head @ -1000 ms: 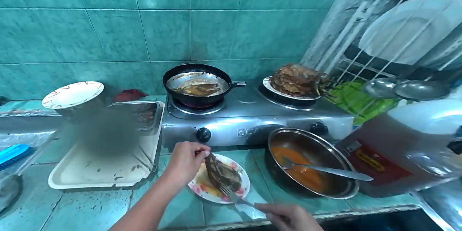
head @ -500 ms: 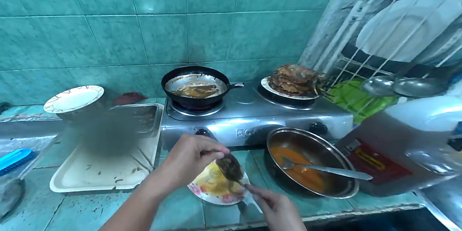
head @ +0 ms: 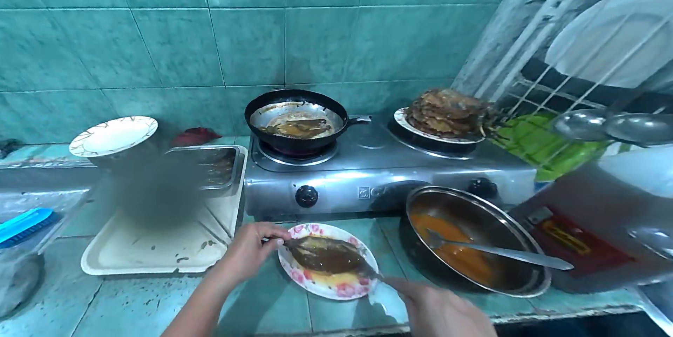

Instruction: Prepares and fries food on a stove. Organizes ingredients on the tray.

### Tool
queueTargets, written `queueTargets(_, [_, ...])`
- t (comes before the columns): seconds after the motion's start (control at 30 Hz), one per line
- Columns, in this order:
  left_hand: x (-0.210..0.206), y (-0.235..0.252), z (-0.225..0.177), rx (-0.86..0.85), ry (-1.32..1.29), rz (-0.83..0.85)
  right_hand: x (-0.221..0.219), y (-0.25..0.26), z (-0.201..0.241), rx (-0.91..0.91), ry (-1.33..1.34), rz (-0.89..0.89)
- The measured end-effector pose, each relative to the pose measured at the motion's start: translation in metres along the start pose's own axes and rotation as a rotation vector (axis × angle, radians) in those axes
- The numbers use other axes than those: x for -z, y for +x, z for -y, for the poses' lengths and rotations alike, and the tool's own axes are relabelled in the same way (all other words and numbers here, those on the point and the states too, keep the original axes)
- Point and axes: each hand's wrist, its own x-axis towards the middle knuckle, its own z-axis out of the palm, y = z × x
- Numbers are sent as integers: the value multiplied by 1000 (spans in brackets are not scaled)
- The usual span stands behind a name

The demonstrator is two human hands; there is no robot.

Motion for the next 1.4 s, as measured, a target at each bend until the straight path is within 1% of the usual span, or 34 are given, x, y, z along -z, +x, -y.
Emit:
queueTargets(0.17, [-3, 3, 6, 36, 22, -14, 34, -12, -4, -2, -111, 81])
queueTargets(0.3, [-6, 4, 8, 64, 27, -29, 43, -19, -11, 5, -85, 117])
queueTargets(0.43, [-10, 4, 8, 72, 20, -52, 39, -23, -17, 16, -20, 61])
queueTargets(0.5, [-13, 5, 8, 74, 8, -60, 35, -23, -14, 10, 20, 36])
queueTargets(0.57, [-15, 5, 9, 77, 0, -64, 23, -19, -8, 42, 107, 17])
queueTargets(0.63, [-17, 5, 9, 89, 0, -68, 1, -10, 0, 74, 175, 28])
queueTargets(0.7, [-19, 4, 6, 106, 18, -72, -13, 0, 5, 27, 139, 90])
queueTargets(0.77, [-20, 4, 3, 117, 49, -67, -9, 0, 6, 7, 94, 90])
queueTargets(0.83, [-22, 3, 4, 121, 62, -72, 1, -3, 9, 46, 101, 18])
queueTargets(0.9, [-26, 4, 5, 115, 67, -82, 3, 3, 20, 89, 153, -10])
queueTargets(0.97, [-29, 4, 6, 118, 64, -100, -4, 18, 38, 105, 193, 36])
queueTargets(1.07, [-34, 3, 6, 143, 66, -135, -19, 35, 55, 76, 127, 185])
queueTargets(1.2, [-38, 1, 6, 143, 65, -154, -6, 28, 58, 81, 88, 152])
queueTargets(1.33, [-38, 1, 4, 152, 83, -152, -15, 30, 63, 99, 68, 223])
queueTargets(1.4, [-37, 1, 4, 147, 94, -152, -8, 23, 53, 107, 92, 156])
